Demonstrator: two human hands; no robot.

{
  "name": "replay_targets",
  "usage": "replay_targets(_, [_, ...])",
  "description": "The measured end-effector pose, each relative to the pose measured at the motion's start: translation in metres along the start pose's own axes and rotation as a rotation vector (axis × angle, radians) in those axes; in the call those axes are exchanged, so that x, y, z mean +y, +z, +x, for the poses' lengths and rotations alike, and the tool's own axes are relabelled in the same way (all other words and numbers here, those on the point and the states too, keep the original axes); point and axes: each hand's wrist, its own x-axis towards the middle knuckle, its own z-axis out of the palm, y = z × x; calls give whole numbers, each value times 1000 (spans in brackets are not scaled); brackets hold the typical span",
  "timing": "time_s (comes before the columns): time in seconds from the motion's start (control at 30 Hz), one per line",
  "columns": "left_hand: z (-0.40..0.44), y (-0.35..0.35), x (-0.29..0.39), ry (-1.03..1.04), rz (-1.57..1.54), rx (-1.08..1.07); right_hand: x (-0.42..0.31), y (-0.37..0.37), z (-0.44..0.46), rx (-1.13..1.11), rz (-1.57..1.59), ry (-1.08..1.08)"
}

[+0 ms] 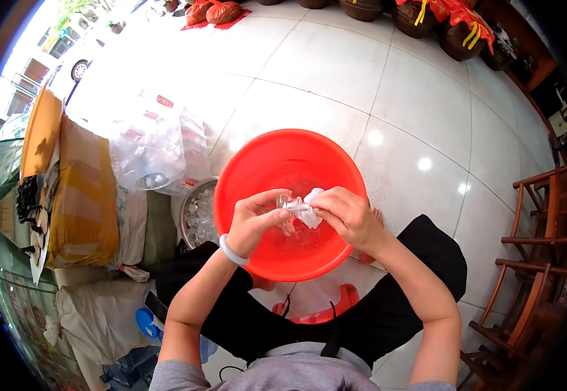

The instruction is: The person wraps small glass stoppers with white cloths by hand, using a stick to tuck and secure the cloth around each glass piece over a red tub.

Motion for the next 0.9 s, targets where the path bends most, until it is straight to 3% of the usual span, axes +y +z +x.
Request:
replay_targets(0.17, [0, 4, -5, -23, -79, 0, 1, 0, -5, 25, -35, 19])
replay_targets(0.23, [-1, 6, -6, 1, -73, -12, -2, -1, -7, 0, 314, 401])
replay_targets(0.27, [-1, 6, -5, 26, -68, -23, -2, 1, -8, 0, 314, 400])
replay_targets(0.33, [-1, 8, -6, 62, -35, -2, -4, 8, -12, 89, 842, 885])
replay_targets(0.37, [-2, 9, -6, 98, -2, 18, -5, 12, -13, 89, 842, 886])
replay_targets(0.43, [-2, 6, -14, 140, 43, 7, -4, 19, -16, 238, 1271, 1139])
replay_targets(0.67, [3, 1, -20, 262, 177, -51, 9, 17, -25, 133, 1475, 1169])
replay_targets(0.73, [4, 0, -18, 247, 144, -77, 6, 11, -18, 100, 1150, 1066])
replay_targets(0.87, [2, -1, -9, 144, 42, -136, 5, 1, -12, -49, 873, 925])
replay_targets(0.9, [2, -1, -9, 145, 42, -136, 4, 1, -10, -50, 730, 769])
